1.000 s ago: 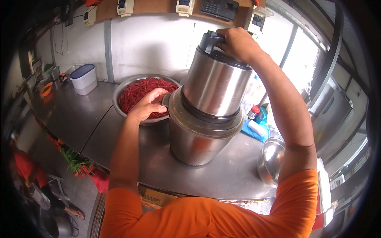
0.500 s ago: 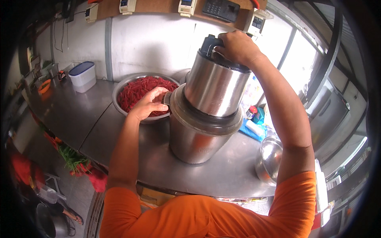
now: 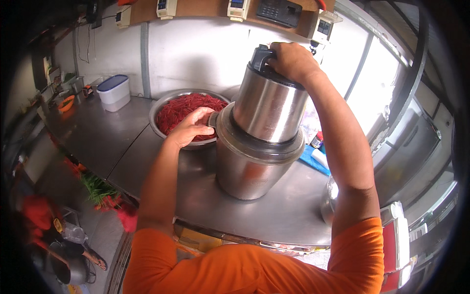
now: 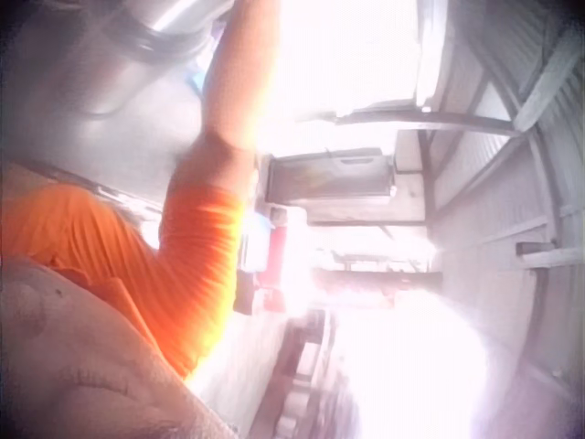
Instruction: The person places a motor unit onto a large stainless steel container and then plugs the device's power cord into a wall-mounted socket.
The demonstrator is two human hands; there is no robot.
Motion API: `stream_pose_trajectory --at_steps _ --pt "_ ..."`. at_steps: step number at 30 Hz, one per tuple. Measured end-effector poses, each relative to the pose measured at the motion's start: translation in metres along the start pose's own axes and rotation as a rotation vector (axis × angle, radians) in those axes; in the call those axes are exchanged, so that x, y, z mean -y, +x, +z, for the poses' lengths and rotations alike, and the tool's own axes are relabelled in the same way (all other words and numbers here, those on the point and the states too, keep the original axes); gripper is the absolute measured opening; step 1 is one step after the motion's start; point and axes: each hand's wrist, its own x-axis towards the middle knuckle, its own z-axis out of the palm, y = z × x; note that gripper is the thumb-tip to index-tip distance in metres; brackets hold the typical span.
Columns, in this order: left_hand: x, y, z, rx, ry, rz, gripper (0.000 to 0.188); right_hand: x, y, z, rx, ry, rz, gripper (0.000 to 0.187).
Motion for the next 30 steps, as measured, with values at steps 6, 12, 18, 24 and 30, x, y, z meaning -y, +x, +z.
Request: stream_pose_trajectory --at_steps 6,12,18,24,30 --pt "-0.012 -0.003 0.000 0.002 0.127 -0.007 0.067 0.001 -0.005 -0.004 -0.009 -0.004 0.097 0.028" --pt "-0.084 0.042 0.033 -0.293 0.364 0.342 0.036 0.002 -0.002 0.000 -0.024 0.005 0.122 0.028" --pt "-0.145 0.100 0.081 -0.210 0.571 0.607 0.039 0.003 0.002 0.002 -0.011 -0.020 0.153 0.027" --pt "-0.130 0.126 0.089 -0.112 0.325 0.584 0.039 0.004 0.007 0.008 -0.020 -0.010 0.185 0.026" --pt "-0.115 0.131 0.087 -0.095 0.227 0.651 0.040 0.008 0.005 0.005 -0.006 -0.057 0.198 0.027"
